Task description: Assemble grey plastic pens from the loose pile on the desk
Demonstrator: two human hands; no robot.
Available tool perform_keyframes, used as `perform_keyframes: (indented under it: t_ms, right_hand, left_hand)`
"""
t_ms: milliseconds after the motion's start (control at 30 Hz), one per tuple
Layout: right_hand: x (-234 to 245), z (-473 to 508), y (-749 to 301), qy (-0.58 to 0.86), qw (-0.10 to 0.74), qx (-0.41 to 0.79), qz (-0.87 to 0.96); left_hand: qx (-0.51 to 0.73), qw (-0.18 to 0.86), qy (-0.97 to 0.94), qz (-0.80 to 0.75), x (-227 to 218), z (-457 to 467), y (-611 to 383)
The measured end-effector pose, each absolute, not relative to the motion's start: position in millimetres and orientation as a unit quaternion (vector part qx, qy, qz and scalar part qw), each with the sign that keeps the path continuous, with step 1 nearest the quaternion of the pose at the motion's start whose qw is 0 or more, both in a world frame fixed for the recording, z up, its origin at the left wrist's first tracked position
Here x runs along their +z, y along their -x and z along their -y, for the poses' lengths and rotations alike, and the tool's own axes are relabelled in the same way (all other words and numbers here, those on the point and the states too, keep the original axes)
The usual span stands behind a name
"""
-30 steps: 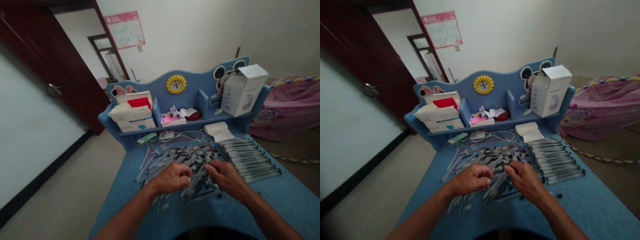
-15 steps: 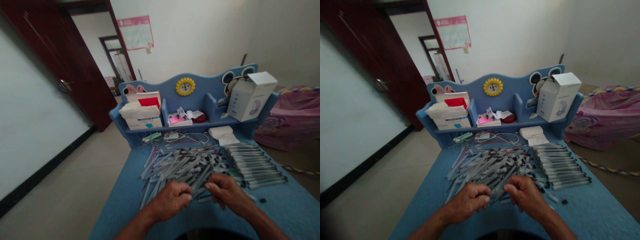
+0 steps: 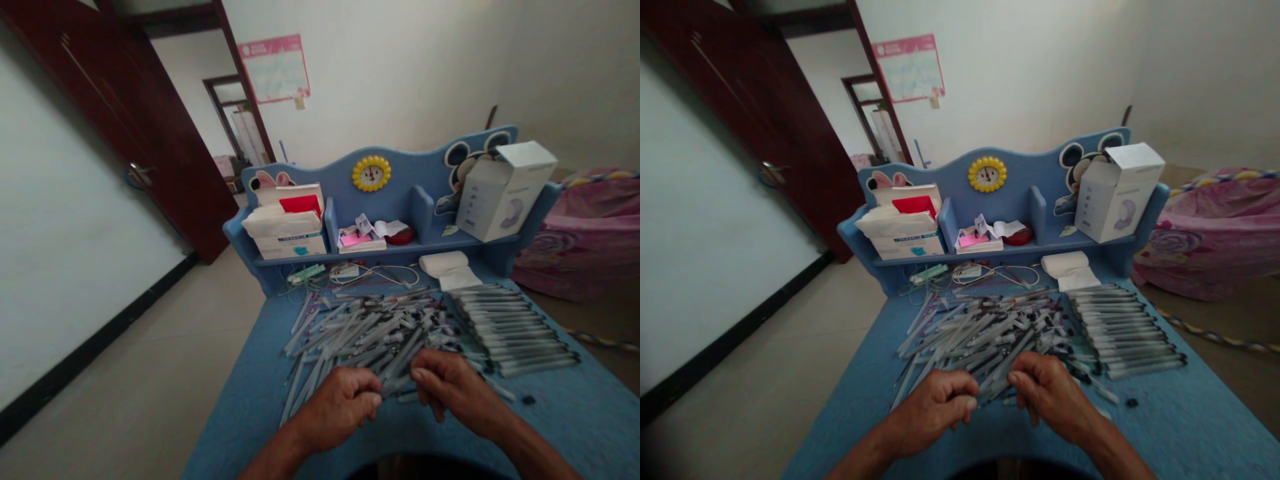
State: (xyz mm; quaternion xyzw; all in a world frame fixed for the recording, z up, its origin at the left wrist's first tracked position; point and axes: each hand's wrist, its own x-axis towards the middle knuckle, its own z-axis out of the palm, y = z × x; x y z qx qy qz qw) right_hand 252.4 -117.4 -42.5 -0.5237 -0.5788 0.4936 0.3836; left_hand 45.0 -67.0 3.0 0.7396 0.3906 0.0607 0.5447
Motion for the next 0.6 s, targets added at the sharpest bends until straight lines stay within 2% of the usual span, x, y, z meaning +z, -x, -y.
perform_keyframes:
  t_ms: [200,367,500,600]
  right_hand:
    - [-41.9,115.4,-253.0,0.558,0.369,0.459,0.584]
    - [-41.5,116.0,-252.7,0.511,0.404,0.519,0.553]
    - [-41.2,116.2,-252.0,0.553,0.374,0.477,0.571]
    - [-41.9,116.2,-252.4,0.528,0.383,0.507,0.564]
  left_hand:
    - [0.063,0.527,-0.749,-0.396,6.5,66.6,-46.7]
    - [0.061,0.508,-0.764,-0.392,8.7,67.6,-47.9]
    - [0.065,0.493,-0.773,-0.394,10.7,68.1,-49.1]
    - [0.061,0.492,-0.774,-0.395,11.8,67.7,-49.4]
